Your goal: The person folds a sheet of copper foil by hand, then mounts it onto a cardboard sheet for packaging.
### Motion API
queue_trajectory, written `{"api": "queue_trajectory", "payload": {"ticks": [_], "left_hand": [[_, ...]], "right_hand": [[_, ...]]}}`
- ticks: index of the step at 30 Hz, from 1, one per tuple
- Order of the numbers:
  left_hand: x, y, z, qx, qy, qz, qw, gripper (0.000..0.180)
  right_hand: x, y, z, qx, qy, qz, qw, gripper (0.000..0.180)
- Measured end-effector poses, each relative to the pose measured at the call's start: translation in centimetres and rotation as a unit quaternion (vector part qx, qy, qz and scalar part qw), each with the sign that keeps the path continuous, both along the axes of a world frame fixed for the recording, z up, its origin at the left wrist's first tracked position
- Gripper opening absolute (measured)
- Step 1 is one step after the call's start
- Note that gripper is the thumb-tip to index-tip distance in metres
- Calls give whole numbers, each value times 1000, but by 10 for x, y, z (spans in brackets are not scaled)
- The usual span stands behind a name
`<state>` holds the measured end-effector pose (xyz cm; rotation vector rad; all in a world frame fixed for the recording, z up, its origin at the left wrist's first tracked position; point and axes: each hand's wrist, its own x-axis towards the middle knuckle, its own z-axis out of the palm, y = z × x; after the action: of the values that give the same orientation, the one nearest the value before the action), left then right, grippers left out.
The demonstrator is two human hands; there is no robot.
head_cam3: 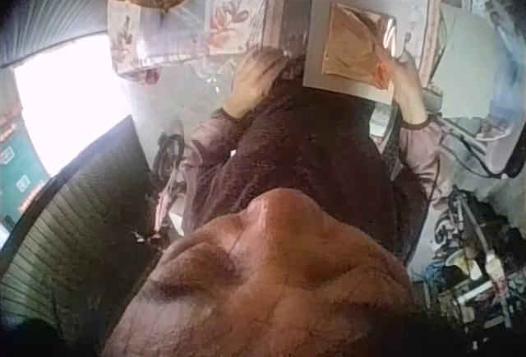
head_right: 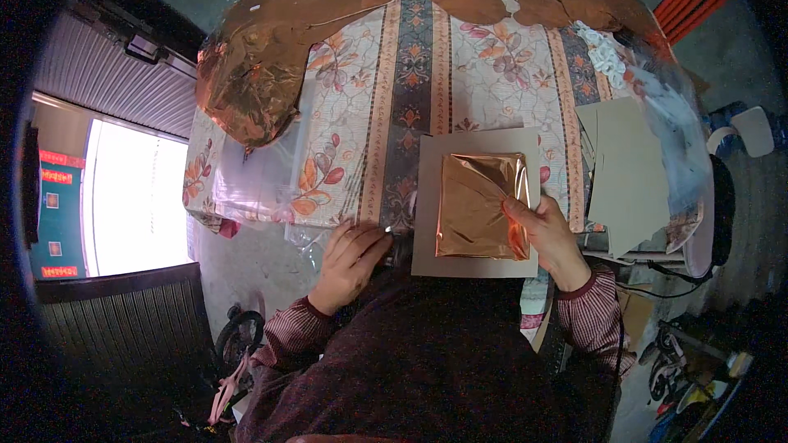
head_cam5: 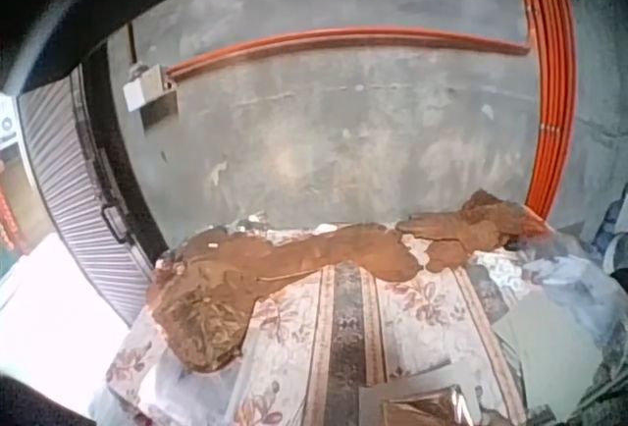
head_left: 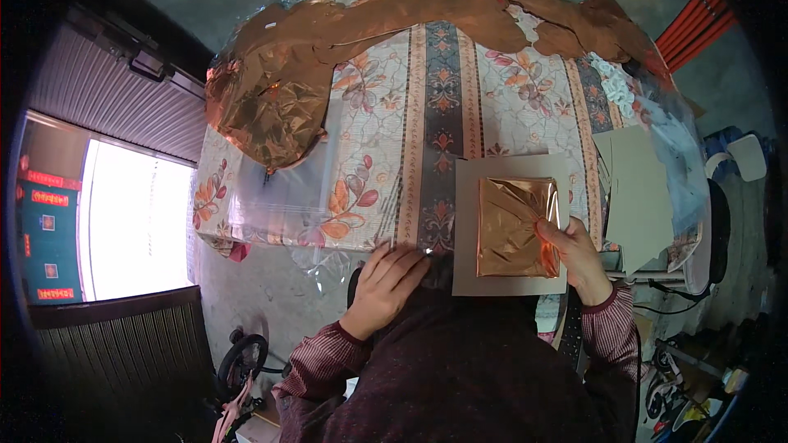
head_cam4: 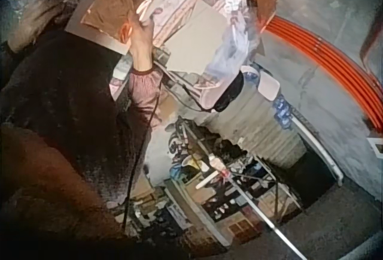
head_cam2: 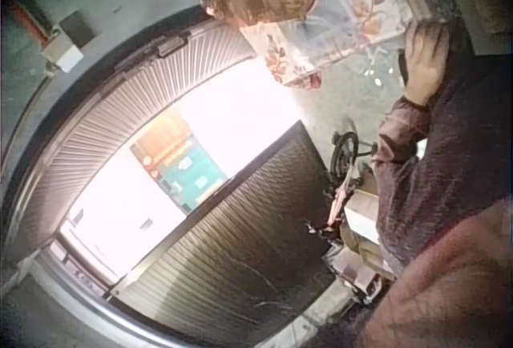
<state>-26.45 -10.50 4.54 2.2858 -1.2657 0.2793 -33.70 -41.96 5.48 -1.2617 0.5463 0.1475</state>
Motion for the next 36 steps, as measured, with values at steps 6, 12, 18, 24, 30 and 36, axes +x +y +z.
{"api": "queue_trajectory", "payload": {"ticks": [6,12,18,24,30,36], "left_hand": [[-5,14,-6,31,-16,-31,999,31],[-17,19,-11,-13,-7,-43,999,28],[-45,40,-47,-79,431,74,896,24],[-23,7,-41,-417,734,128,521,42],[-23,-6,-23,-427,733,151,506,31],[-27,-4,-23,-419,736,157,508,38]], "right_hand": [[7,2,14,-15,23,18,999,13],[2,-2,-7,-57,22,39,997,12],[5,9,0,-77,-13,39,996,10],[6,15,11,-83,-3,35,996,12],[4,19,15,-94,-27,19,995,9],[-2,4,2,-44,36,41,998,14]]}}
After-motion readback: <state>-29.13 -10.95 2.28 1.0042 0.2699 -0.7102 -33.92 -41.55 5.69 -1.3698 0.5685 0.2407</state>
